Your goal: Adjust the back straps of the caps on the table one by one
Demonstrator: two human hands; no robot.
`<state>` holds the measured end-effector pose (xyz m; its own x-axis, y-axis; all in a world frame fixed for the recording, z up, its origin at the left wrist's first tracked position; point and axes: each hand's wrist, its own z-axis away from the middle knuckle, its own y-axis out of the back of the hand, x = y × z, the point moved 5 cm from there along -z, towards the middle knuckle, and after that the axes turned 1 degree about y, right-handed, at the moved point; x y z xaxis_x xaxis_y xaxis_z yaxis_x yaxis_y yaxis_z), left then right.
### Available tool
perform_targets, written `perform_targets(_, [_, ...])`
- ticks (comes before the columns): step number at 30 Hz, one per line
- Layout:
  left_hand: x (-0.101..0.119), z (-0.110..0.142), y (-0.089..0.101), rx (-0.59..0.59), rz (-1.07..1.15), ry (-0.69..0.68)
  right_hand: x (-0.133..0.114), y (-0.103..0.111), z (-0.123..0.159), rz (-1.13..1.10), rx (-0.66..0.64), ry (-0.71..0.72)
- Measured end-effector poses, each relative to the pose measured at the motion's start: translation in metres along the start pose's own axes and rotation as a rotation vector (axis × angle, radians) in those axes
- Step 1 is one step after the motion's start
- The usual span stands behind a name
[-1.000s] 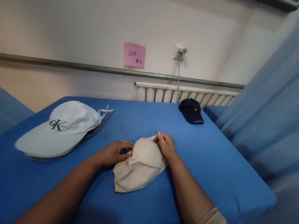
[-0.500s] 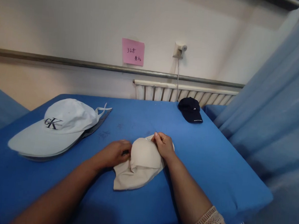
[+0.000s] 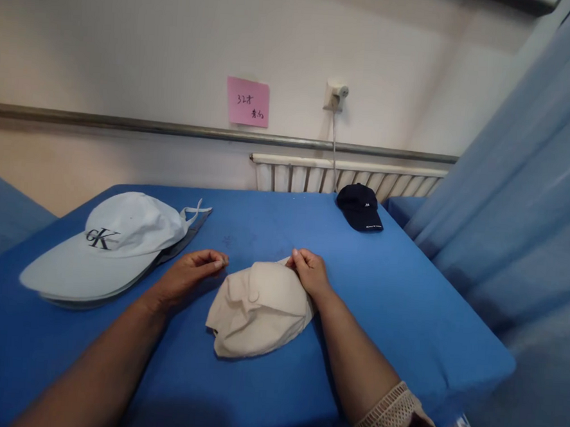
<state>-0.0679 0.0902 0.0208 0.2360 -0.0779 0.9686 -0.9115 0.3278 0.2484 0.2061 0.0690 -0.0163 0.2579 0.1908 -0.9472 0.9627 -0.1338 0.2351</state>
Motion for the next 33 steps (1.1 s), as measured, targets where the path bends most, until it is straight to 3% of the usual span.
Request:
perform_targets(5, [0.019, 0.027, 0.003, -0.057, -0.266, -0.075, -0.001, 0.000, 0.000, 0.000, 0.010, 0.027])
perform_targets(10, [0.041, 0.065, -0.027, 0.018, -0.593, -0.279, 0.002, -0.001, 0.000, 0.021, -0.005, 0.037])
perform_targets(14, [0.047, 0.073, -0.046, 0.053, -0.749, -0.347, 0.003, -0.001, -0.001, 0.033, 0.005, 0.047])
perform_targets(18, [0.046, 0.072, -0.046, 0.057, -0.721, -0.353, 0.003, 0.000, -0.001, 0.023, 0.019, 0.050])
perform_targets(24, [0.042, 0.078, -0.027, 0.276, -0.606, -0.308, 0.010, 0.000, -0.006, -0.001, 0.047, 0.026])
perform_targets(33, [0.035, 0.102, -0.027, 0.509, -0.563, -0.307, 0.017, 0.001, -0.009, 0.072, 0.072, 0.046])
